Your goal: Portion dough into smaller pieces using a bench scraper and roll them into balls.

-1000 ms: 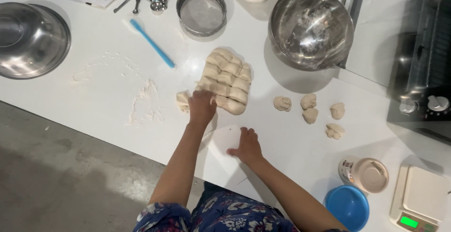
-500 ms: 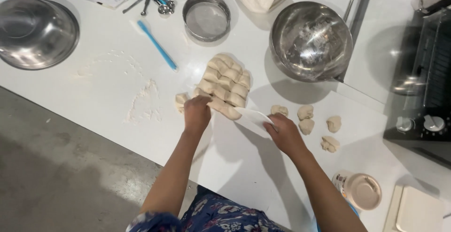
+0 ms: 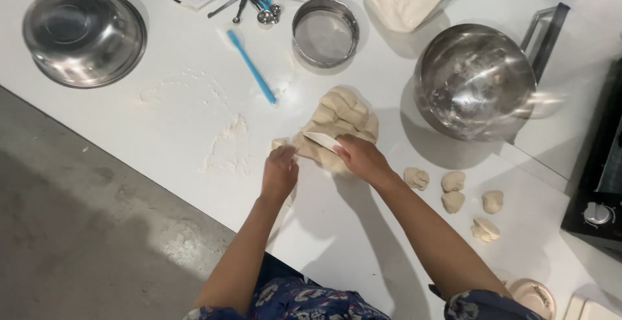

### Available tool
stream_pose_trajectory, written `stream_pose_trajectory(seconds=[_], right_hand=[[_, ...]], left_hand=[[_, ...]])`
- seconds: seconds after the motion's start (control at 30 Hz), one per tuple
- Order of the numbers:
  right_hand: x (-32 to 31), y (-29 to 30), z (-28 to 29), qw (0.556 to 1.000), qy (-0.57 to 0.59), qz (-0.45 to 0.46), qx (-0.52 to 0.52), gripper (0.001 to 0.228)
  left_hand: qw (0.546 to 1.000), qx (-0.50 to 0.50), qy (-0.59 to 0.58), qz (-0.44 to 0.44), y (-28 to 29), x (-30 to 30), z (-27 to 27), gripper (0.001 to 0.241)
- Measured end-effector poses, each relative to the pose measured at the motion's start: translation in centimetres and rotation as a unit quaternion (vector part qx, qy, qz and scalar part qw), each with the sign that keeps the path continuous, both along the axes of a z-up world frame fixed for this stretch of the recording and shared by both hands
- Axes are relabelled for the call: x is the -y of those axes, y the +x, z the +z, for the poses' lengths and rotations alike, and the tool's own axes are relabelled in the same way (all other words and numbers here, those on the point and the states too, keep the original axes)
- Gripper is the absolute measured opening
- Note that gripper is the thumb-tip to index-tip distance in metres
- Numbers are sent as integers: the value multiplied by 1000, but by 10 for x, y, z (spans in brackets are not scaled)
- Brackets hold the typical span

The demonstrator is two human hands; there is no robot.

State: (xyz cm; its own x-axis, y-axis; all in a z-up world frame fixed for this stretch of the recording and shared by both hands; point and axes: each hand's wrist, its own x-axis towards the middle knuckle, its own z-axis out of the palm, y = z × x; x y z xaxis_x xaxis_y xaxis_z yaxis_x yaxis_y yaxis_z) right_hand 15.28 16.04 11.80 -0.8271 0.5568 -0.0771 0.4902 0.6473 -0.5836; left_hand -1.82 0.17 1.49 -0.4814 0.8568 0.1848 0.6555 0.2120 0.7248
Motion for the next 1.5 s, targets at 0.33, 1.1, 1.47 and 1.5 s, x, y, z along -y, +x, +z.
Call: stream_pose_trajectory(seconds=[0.33, 1.1, 1.47, 1.5], right_hand=[[-22, -45, -24, 995, -20, -47, 81, 20], [62, 7, 103, 968, -115, -223, 30, 31], [103, 160, -37, 826, -184, -509, 160, 75], [107, 172, -55, 802, -212, -542, 136, 86]], left_hand=[[998, 22, -20, -56, -20, -54, -63, 55], [860, -44, -461, -213, -81, -4, 55, 37], [920, -158, -232, -275, -43, -42, 61, 39], [892, -151, -273, -328, -32, -44, 53, 38]])
